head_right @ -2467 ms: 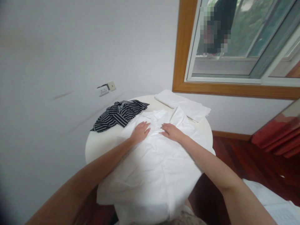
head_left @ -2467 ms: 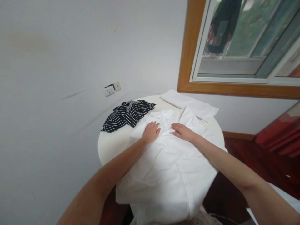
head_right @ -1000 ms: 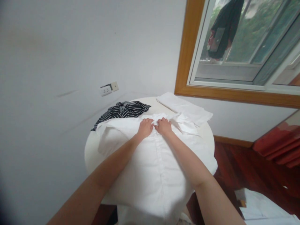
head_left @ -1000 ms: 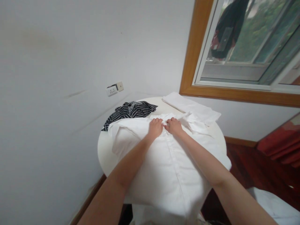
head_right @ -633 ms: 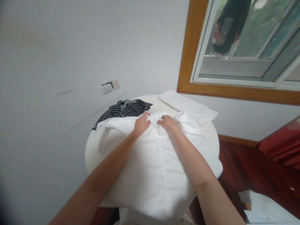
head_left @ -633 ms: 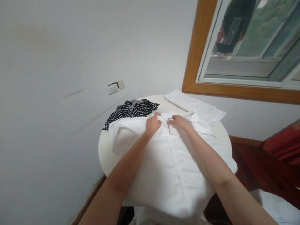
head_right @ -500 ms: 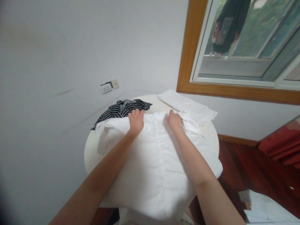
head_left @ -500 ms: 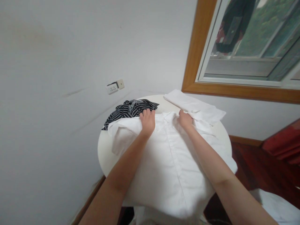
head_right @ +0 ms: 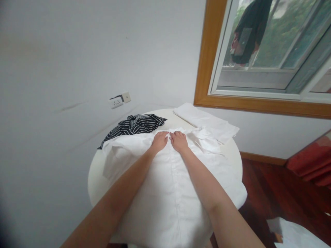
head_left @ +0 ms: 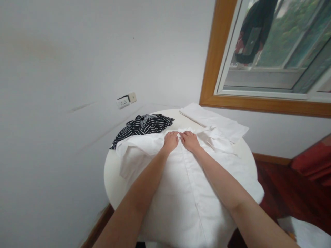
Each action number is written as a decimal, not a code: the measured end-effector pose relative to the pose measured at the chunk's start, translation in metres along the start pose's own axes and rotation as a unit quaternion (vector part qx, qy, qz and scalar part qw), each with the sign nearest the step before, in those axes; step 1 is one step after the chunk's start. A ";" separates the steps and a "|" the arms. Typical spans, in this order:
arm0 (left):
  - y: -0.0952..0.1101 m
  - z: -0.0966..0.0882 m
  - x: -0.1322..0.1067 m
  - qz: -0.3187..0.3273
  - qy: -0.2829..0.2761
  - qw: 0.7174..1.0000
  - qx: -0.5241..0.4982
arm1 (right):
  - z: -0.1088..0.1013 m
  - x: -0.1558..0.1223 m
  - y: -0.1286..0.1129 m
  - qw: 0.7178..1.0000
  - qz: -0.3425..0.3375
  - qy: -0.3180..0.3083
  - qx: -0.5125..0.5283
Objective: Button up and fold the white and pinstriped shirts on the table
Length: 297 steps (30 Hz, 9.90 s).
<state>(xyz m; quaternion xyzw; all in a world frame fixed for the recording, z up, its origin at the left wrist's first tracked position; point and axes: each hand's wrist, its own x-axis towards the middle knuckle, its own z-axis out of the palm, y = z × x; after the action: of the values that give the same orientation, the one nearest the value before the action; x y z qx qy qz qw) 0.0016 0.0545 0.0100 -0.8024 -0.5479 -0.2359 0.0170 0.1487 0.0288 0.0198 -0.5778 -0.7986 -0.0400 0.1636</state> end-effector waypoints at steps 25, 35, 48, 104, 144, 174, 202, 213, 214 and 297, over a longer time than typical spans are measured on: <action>0.003 -0.004 -0.001 0.045 -0.022 0.999 0.007 | -0.002 0.000 0.006 0.992 0.065 0.068 0.080; -0.011 0.002 0.009 0.050 -0.057 0.995 -0.063 | -0.002 0.000 0.006 0.994 0.067 0.068 0.050; -0.004 -0.006 0.005 0.053 -0.033 0.994 -0.092 | -0.003 -0.002 0.005 0.994 0.041 0.063 0.079; 0.028 -0.024 -0.004 0.095 0.027 0.991 0.087 | 0.021 0.019 0.030 0.861 0.136 0.087 0.482; 0.035 -0.022 0.000 0.038 -0.038 0.989 -0.135 | 0.018 0.020 0.030 0.941 0.116 0.245 0.201; 0.002 -0.012 -0.026 0.142 -0.050 0.973 -0.175 | 0.019 0.041 0.055 0.916 0.094 0.263 0.287; 0.004 -0.012 -0.021 0.096 -0.037 0.976 -0.194 | 0.021 0.040 0.053 0.917 0.088 0.266 0.283; 0.000 -0.012 -0.021 0.093 -0.030 0.976 -0.196 | 0.025 0.042 0.057 0.908 0.089 0.286 0.295; 0.000 -0.013 -0.022 0.091 -0.028 0.977 -0.192 | 0.026 0.042 0.058 0.906 0.094 0.287 0.297; -0.024 0.017 -0.008 0.079 -0.006 0.997 0.000 | -0.030 -0.024 -0.040 0.985 0.116 -0.121 0.036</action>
<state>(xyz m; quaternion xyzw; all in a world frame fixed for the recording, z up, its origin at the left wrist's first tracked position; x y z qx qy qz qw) -0.0156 0.0616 -0.0142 -0.8445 -0.4831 -0.2288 0.0320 0.1243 -0.0134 0.0457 -0.6608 -0.7411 0.0778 0.0898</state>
